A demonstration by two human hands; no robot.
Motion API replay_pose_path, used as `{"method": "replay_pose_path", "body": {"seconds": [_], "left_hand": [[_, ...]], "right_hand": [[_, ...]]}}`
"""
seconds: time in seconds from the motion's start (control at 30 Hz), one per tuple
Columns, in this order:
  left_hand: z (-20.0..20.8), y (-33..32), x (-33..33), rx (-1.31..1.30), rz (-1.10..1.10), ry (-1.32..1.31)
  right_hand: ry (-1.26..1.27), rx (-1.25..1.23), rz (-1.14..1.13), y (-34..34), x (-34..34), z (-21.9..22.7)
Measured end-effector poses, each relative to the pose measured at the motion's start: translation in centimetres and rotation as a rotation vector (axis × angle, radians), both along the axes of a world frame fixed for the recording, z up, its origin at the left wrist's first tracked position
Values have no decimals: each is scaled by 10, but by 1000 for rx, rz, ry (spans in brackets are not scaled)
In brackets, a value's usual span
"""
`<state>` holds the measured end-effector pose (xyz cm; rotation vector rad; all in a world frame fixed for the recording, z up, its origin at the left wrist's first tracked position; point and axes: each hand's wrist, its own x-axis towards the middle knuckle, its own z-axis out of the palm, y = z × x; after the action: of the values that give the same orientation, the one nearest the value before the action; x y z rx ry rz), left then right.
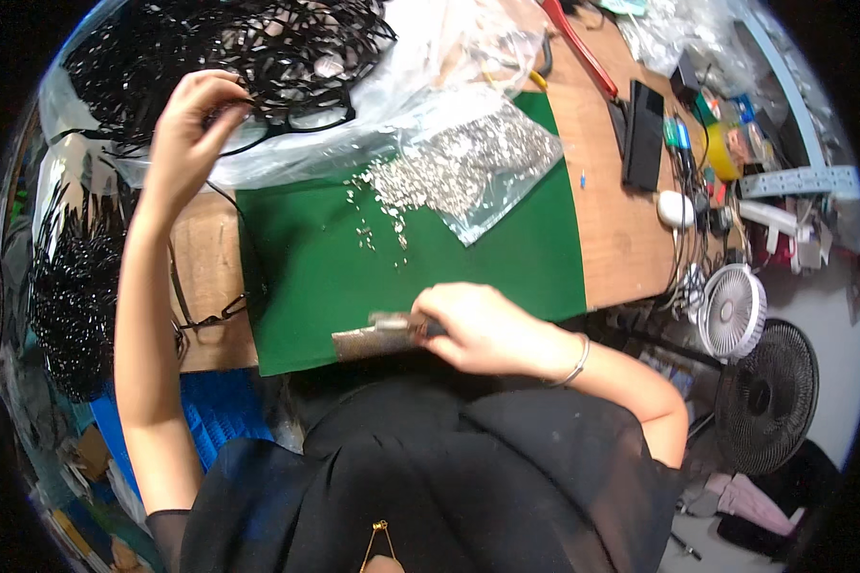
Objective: The person repeatedly picks up black eyeglass frames and uses pliers to press or adjust the frame arms. The frames are handled one at a time and placed back on the table after each adjustment.
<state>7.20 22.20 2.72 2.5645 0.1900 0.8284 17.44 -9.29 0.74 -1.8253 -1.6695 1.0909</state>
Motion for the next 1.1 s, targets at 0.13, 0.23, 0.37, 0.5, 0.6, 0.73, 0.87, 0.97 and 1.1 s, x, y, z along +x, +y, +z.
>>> {"method": "replay_pose_path", "body": {"seconds": [0.13, 0.23, 0.37, 0.5, 0.6, 0.73, 0.87, 0.97, 1.1], "left_hand": [[40, -47, -23, -1149, -229, 90], [51, -82, -48, -1363, -143, -11], [52, -129, -101, -1500, -186, -264], [43, -164, -104, -1456, 71, -361], [36, -181, -99, -1484, 99, -501], [19, -194, -89, -1354, 20, -443], [-1, -195, -79, -1038, -108, -196], [-12, -207, -70, -912, -24, -203], [-7, -216, -63, -848, 32, -166]], "right_hand": [[-76, -9, -210, 7, 6, 0], [-228, 82, -275, 23, 9, -31], [-316, 168, -212, 31, 6, -46], [-423, 227, -125, 38, 3, -54], [-461, 242, -106, 40, 2, -54], [-375, 230, -171, 37, 1, -46], [104, 75, -404, 21, -6, 13], [635, 204, -523, 11, -29, 32], [608, 291, -530, 12, -37, 32]]}}
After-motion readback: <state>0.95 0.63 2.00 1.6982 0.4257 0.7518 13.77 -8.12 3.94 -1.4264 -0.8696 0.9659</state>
